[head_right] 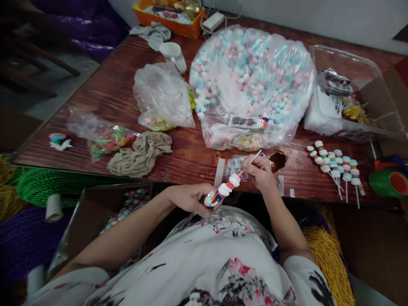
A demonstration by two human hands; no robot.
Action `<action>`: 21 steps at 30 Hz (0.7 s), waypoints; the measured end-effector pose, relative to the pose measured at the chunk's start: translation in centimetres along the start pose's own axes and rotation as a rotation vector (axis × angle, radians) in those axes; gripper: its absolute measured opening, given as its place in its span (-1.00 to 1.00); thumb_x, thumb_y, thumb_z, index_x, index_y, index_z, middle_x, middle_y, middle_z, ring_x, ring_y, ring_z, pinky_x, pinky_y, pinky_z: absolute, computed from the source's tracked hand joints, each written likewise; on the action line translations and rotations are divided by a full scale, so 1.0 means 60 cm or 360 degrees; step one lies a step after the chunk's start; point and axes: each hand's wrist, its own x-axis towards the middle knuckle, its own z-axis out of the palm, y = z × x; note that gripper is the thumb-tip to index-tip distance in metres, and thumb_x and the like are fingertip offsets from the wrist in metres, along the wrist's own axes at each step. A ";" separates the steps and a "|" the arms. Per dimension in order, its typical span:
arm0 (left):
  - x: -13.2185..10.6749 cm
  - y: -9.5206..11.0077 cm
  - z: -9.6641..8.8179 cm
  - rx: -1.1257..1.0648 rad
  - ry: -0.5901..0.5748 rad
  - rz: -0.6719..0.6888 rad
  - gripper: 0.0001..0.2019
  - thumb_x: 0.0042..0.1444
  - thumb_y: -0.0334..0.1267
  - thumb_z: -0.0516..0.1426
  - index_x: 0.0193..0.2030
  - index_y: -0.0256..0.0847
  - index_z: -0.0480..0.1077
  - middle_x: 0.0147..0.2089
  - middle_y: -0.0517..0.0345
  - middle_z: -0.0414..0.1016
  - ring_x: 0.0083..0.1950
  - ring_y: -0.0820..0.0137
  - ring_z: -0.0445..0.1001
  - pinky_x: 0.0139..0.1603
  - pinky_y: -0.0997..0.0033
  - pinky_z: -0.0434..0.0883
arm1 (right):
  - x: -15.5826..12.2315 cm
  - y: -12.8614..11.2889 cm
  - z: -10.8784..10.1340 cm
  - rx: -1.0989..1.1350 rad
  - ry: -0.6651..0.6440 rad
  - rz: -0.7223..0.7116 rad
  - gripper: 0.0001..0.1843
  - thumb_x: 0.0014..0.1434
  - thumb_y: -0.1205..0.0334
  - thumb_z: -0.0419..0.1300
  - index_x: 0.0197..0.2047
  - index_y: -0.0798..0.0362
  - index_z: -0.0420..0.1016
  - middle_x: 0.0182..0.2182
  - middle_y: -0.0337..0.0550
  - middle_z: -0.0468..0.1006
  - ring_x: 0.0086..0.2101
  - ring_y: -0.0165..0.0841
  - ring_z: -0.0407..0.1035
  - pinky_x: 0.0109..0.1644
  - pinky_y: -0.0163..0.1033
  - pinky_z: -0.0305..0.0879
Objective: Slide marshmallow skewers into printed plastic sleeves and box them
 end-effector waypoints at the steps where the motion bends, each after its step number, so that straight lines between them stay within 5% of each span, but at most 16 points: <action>1: 0.000 0.000 -0.002 -0.0038 -0.0030 -0.0003 -0.61 -0.13 -0.10 0.38 -0.41 -0.27 0.30 -0.47 0.30 0.29 -0.44 0.54 0.20 -0.42 0.55 0.20 | 0.000 0.002 0.001 0.0041 0.0002 0.0013 -0.68 -0.09 0.01 0.42 -0.57 0.02 0.44 -0.72 -0.37 0.28 -0.67 -0.50 0.13 -0.55 -0.33 0.10; 5: 0.004 -0.007 -0.008 -0.0110 -0.0023 -0.0027 -0.53 -0.27 -0.04 0.44 -0.41 -0.27 0.33 -0.48 0.29 0.32 -0.45 0.54 0.22 -0.43 0.55 0.20 | -0.002 0.003 0.008 0.0149 0.0078 0.0032 -0.68 -0.08 0.05 0.41 -0.57 0.02 0.40 -0.70 -0.38 0.28 -0.67 -0.52 0.10 -0.54 -0.33 0.10; 11: 0.014 -0.018 0.002 -0.0183 0.0279 -0.0070 -0.54 -0.29 -0.14 0.45 -0.40 -0.26 0.29 -0.49 0.37 0.23 -0.48 0.59 0.14 -0.48 0.58 0.14 | -0.004 -0.001 0.015 0.0335 0.0188 -0.0005 -0.71 -0.01 0.17 0.35 -0.59 0.03 0.35 -0.72 -0.41 0.20 -0.67 -0.53 0.05 -0.52 -0.33 0.06; 21: 0.028 -0.012 0.018 0.0051 0.0688 0.0016 -0.60 -0.13 -0.06 0.36 -0.41 -0.27 0.27 -0.51 0.39 0.14 -0.47 0.58 0.09 -0.46 0.56 0.10 | -0.038 -0.004 0.028 -0.0142 0.0135 -0.0364 -0.85 0.04 0.14 0.36 -0.47 0.00 0.55 -0.68 -0.31 0.41 -0.60 -0.43 0.27 -0.43 -0.24 0.22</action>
